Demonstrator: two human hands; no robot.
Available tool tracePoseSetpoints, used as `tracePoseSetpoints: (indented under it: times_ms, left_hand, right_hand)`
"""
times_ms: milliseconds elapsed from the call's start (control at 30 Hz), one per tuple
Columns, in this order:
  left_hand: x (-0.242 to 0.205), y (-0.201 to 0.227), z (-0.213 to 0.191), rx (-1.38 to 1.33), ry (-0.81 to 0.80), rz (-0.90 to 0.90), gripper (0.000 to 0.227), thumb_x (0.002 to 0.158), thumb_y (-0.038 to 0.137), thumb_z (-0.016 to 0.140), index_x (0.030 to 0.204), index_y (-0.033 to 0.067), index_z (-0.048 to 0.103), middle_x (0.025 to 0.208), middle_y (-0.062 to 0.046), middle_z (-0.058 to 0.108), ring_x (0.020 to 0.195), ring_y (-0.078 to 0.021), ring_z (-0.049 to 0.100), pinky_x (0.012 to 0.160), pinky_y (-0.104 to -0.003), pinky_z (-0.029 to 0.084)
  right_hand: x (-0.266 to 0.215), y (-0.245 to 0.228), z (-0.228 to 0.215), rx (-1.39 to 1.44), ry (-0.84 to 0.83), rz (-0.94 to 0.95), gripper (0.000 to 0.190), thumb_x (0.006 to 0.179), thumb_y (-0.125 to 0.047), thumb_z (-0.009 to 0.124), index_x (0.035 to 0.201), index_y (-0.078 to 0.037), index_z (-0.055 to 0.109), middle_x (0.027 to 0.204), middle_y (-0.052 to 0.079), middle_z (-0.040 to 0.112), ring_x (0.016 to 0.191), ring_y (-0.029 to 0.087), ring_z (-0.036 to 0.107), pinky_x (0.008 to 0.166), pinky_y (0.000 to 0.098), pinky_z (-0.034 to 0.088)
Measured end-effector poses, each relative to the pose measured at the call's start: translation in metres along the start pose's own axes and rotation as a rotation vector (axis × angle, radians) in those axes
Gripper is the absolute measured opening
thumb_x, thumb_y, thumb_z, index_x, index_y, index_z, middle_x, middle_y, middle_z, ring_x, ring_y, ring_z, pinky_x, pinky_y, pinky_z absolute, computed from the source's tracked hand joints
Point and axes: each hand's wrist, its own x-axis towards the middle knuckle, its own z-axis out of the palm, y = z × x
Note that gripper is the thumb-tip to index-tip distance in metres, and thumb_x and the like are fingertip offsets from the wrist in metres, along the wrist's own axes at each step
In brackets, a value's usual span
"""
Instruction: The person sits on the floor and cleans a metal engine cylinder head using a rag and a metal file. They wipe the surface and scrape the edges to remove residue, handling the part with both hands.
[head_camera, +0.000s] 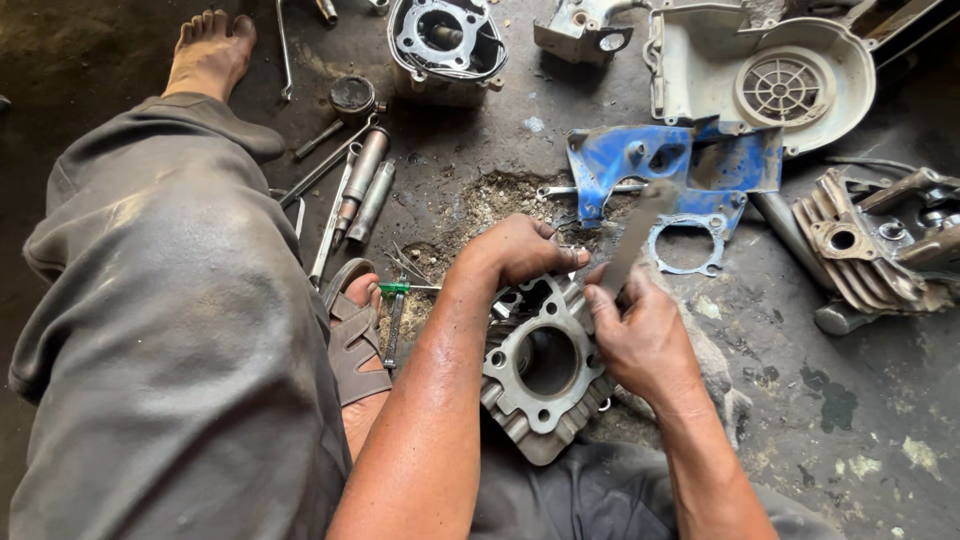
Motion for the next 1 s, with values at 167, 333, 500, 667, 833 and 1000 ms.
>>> tracePoseSetpoints:
  times_ms: [167, 333, 500, 667, 833, 1000]
  left_hand:
    - [-0.002, -0.002, 0.001, -0.127, -0.029, -0.027, 0.047, 0.072, 0.049, 0.088, 0.071, 0.0064, 0.068, 0.064, -0.003, 0.062, 0.055, -0.0153, 0.049, 0.048, -0.035, 0.038]
    - [-0.009, 0.001, -0.001, -0.099, -0.024, -0.034, 0.042, 0.071, 0.049, 0.087, 0.069, 0.0113, 0.069, 0.063, 0.0, 0.063, 0.055, -0.0126, 0.052, 0.048, -0.033, 0.041]
    - [-0.009, 0.003, -0.004, -0.091, -0.057, 0.039, 0.045, 0.07, 0.049, 0.089, 0.07, 0.0085, 0.069, 0.066, 0.001, 0.066, 0.062, -0.0114, 0.056, 0.057, -0.032, 0.046]
    - [-0.013, 0.002, -0.004, -0.134, -0.055, 0.027, 0.041, 0.069, 0.048, 0.087, 0.076, 0.0096, 0.076, 0.071, 0.0, 0.071, 0.067, -0.0115, 0.061, 0.063, -0.032, 0.05]
    - [-0.011, 0.004, -0.004, -0.127, -0.044, -0.024, 0.043, 0.07, 0.049, 0.086, 0.081, 0.0082, 0.078, 0.079, -0.004, 0.075, 0.073, -0.0169, 0.065, 0.068, -0.036, 0.052]
    - [0.009, 0.012, -0.002, 0.026, -0.02, -0.098, 0.048, 0.073, 0.054, 0.085, 0.089, 0.0096, 0.08, 0.087, -0.008, 0.077, 0.08, -0.0207, 0.071, 0.075, -0.038, 0.055]
  right_hand:
    - [0.001, -0.008, -0.005, -0.019, 0.006, 0.189, 0.017, 0.096, -0.017, 0.066, 0.108, -0.006, 0.067, 0.08, 0.008, 0.071, 0.066, 0.014, 0.061, 0.06, 0.0327, 0.052]
    - [-0.003, 0.004, -0.004, -0.091, -0.036, -0.14, 0.017, 0.096, -0.017, 0.066, 0.108, -0.004, 0.069, 0.086, 0.004, 0.075, 0.076, 0.012, 0.069, 0.069, 0.0286, 0.055]
    - [0.013, 0.023, -0.028, 0.251, 0.051, 0.104, 0.024, 0.095, -0.019, 0.07, 0.112, -0.003, 0.071, 0.09, 0.008, 0.073, 0.074, 0.017, 0.069, 0.066, 0.0326, 0.058]
    - [0.006, 0.023, -0.036, 0.522, -0.163, 0.139, 0.024, 0.093, -0.02, 0.07, 0.105, 0.001, 0.072, 0.086, 0.008, 0.075, 0.073, 0.016, 0.075, 0.065, 0.0327, 0.063]
    - [0.003, 0.019, -0.03, 0.102, -0.052, 0.262, 0.028, 0.096, -0.025, 0.07, 0.098, 0.004, 0.072, 0.077, 0.013, 0.076, 0.065, 0.02, 0.073, 0.058, 0.0347, 0.058]
    - [0.008, 0.01, -0.025, -0.097, -0.002, 0.162, 0.026, 0.096, -0.023, 0.065, 0.101, 0.001, 0.071, 0.077, 0.01, 0.076, 0.064, 0.017, 0.071, 0.059, 0.0333, 0.055]
